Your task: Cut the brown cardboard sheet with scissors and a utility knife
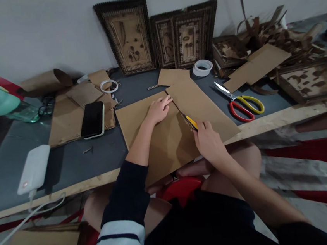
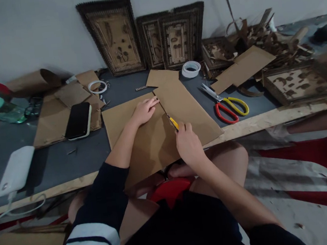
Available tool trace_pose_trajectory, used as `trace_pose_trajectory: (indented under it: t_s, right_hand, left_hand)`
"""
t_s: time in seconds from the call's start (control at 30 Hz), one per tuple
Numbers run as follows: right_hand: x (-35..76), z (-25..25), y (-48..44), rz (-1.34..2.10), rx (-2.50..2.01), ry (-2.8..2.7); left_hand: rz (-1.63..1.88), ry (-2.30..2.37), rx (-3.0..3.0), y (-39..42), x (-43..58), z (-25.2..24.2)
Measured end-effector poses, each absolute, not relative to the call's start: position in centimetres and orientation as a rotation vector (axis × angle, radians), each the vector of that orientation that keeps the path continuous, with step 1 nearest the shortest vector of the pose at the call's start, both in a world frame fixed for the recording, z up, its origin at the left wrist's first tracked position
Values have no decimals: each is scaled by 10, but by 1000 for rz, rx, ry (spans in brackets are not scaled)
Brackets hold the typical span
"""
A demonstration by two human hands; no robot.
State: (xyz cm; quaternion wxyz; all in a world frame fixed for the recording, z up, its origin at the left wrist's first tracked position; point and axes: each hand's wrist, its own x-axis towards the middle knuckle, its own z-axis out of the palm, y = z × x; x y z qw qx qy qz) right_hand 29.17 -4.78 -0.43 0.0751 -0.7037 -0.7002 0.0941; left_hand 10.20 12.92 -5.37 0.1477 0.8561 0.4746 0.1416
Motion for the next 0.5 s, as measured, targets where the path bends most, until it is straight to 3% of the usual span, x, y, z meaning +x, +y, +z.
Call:
trace_pose_trajectory:
  t_s: [0.27,0.5]
  right_hand:
    - [256,7,-4,39,-2099,-2257]
    - [265,8,5,40,-2183,-2404]
  left_hand:
    - [437,1456,2485,152,104,-54]
    - [487,1472,2505,154,105,-54]
